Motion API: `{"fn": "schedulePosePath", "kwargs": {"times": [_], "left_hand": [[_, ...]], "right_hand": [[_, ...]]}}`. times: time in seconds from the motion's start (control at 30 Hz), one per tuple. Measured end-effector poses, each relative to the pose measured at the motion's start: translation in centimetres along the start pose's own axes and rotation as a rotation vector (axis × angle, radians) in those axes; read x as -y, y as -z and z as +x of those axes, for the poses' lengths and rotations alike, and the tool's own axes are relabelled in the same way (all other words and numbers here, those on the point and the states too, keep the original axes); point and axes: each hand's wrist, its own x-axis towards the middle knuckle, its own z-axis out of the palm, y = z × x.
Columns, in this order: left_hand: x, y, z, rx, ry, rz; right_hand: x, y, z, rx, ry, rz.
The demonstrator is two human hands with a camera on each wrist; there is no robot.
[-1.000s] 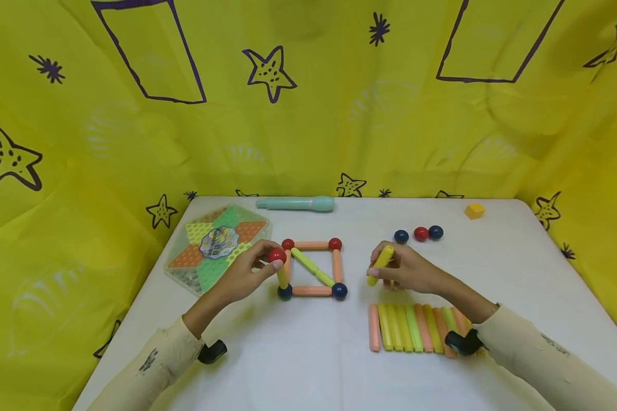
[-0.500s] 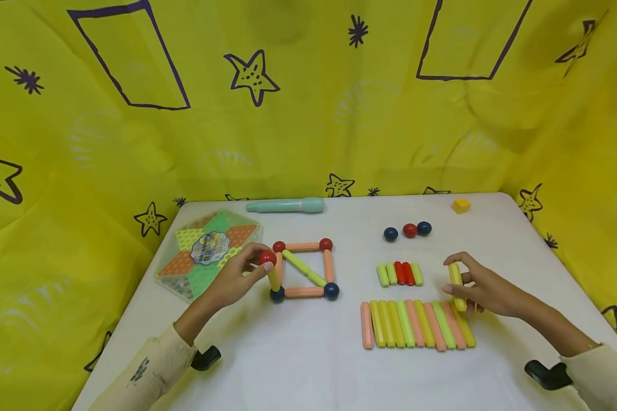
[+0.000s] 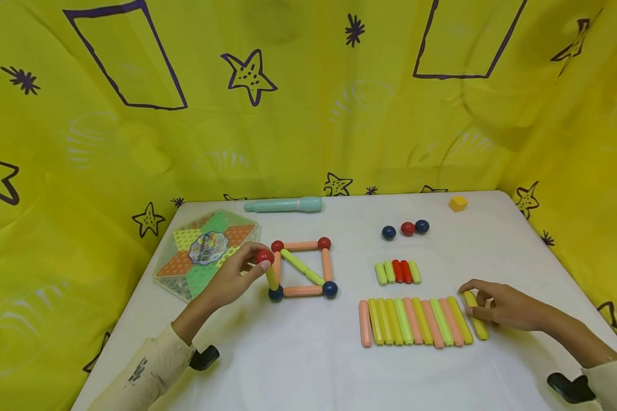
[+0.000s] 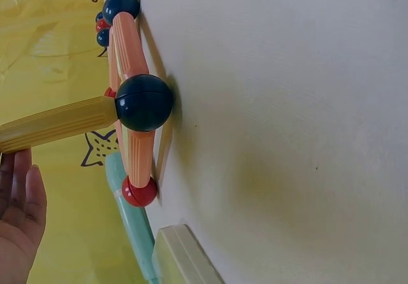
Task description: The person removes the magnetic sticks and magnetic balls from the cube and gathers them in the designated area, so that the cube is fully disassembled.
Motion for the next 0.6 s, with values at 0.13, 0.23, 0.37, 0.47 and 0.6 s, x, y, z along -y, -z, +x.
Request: {"fn": "schedulePosePath", "kwargs": {"times": [0.13,0.23,0.37,0.47,0.6], "left_hand": [[0.05,-0.04,0.03,0.002,0.004,-0.007],[0.18,-0.09,0.04,0.000,0.007,-0.012],[0.29,-0.11,0.00,-0.004,0.009,-0.015],[0.35,-0.09,-0.06,-0.008,-0.005,-0.012],[0.42,-0.02,-0.21,-0.022,-0.025,-0.019]], "right_hand": [[0.04,-0.06,-0.15,0.008,-0.004,0.008],[-0.02,-0.24,-0.26,0.002,0.024,0.030],[-0.08,-0.63,-0.33,-0.007,0.058,0.063],[-0.02,-0.70,-0.35,0.002,0.052,0.073],[0.49,0.01,-0.15,0.022,-0.019,0.052]]}}
